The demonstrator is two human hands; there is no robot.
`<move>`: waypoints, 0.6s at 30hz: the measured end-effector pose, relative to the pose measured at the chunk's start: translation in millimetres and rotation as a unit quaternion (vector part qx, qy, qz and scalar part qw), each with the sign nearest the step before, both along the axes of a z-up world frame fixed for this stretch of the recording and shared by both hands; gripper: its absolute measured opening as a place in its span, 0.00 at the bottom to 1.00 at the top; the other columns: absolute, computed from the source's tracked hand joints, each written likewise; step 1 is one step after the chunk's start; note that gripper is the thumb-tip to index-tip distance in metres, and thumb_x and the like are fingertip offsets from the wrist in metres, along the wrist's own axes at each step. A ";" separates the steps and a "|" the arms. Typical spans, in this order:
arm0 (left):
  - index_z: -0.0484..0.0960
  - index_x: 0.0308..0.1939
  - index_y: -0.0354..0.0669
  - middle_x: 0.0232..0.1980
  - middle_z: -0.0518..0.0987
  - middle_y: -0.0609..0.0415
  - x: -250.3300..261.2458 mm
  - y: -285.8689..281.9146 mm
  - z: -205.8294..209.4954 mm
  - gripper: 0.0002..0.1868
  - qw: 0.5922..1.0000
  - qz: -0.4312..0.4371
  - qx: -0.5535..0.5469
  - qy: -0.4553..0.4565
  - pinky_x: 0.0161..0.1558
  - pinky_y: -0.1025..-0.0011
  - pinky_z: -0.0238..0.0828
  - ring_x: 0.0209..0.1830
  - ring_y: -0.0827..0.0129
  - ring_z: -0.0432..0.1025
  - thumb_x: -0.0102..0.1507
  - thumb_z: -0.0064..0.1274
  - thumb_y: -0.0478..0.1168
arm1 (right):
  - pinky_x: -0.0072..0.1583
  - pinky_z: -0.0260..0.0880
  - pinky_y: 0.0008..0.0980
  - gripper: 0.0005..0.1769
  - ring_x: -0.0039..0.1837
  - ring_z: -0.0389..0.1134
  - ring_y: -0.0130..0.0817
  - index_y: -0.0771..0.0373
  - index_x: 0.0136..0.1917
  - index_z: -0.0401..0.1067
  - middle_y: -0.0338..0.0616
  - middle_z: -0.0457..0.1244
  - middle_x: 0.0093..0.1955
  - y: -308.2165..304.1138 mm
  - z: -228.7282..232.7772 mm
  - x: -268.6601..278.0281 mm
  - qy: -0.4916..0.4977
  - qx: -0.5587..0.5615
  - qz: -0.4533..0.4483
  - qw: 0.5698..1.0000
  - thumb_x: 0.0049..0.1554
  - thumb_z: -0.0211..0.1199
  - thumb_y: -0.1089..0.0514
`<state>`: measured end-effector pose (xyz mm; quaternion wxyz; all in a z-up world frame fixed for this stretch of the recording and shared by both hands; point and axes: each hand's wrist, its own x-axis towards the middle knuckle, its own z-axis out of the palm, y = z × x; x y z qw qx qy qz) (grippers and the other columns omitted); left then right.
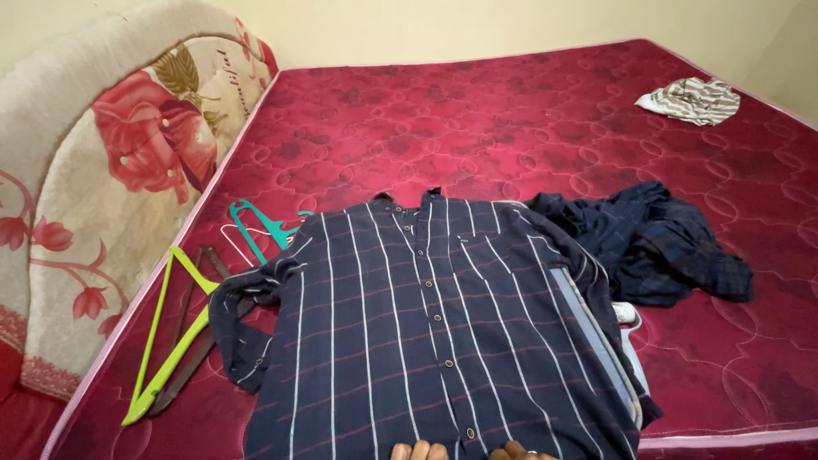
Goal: The person lays a dark striped shirt flat on a suitcase and uses a lint roller to remove lint from the shirt's surface. The person repeatedly rolls the lint roller over the shirt's front and sleeves.
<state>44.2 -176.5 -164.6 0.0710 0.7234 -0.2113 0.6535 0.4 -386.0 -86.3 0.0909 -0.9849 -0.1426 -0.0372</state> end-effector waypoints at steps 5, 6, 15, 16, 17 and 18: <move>0.50 0.14 0.57 0.17 0.44 0.62 -2.6 -4.4 3.1 0.15 1.000 -0.003 0.011 0.006 0.20 0.71 0.36 0.13 0.76 0.41 0.42 0.40 0.52 | 0.41 0.74 0.45 0.09 0.39 0.75 0.42 0.51 0.42 0.76 0.41 0.70 0.44 3.1 1.6 -1.4 0.003 0.004 -0.003 1.000 0.51 0.64 0.47; 0.50 0.14 0.57 0.17 0.44 0.62 -3.9 -4.6 3.6 0.16 1.000 -0.006 0.018 0.015 0.21 0.71 0.36 0.13 0.75 0.41 0.42 0.41 0.52 | 0.41 0.74 0.45 0.09 0.39 0.75 0.42 0.51 0.43 0.76 0.41 0.70 0.44 3.2 2.3 -1.8 0.004 0.005 -0.004 1.000 0.51 0.64 0.47; 0.60 0.25 0.56 0.29 0.52 0.58 -3.8 -7.5 8.0 0.14 0.999 -0.024 0.007 0.029 0.32 0.63 0.42 0.27 0.69 0.48 0.47 0.45 0.54 | 0.46 0.74 0.44 0.10 0.41 0.75 0.42 0.51 0.45 0.77 0.42 0.71 0.45 2.3 12.6 0.0 0.034 0.015 -0.014 0.999 0.51 0.65 0.48; 0.61 0.27 0.56 0.31 0.53 0.58 -3.3 -6.5 8.9 0.14 0.999 -0.026 0.008 0.032 0.33 0.62 0.43 0.30 0.68 0.49 0.48 0.46 0.54 | 0.46 0.74 0.44 0.10 0.42 0.75 0.42 0.51 0.45 0.77 0.42 0.71 0.45 2.2 14.8 0.0 0.039 0.016 -0.015 0.999 0.51 0.65 0.48; 0.62 0.29 0.56 0.33 0.54 0.57 -2.8 -6.6 9.9 0.14 0.999 -0.029 0.011 0.035 0.35 0.61 0.44 0.32 0.67 0.50 0.48 0.47 0.54 | 0.47 0.74 0.44 0.11 0.42 0.75 0.43 0.51 0.46 0.78 0.42 0.71 0.45 2.3 17.6 1.0 0.044 0.018 -0.017 0.999 0.51 0.65 0.48; 0.64 0.30 0.56 0.34 0.56 0.56 -2.6 -5.5 11.1 0.14 0.999 -0.032 0.012 0.040 0.36 0.59 0.45 0.34 0.66 0.51 0.49 0.47 0.54 | 0.47 0.74 0.44 0.11 0.42 0.75 0.43 0.51 0.46 0.78 0.42 0.71 0.46 2.6 26.1 0.0 0.049 0.021 -0.017 0.998 0.51 0.65 0.48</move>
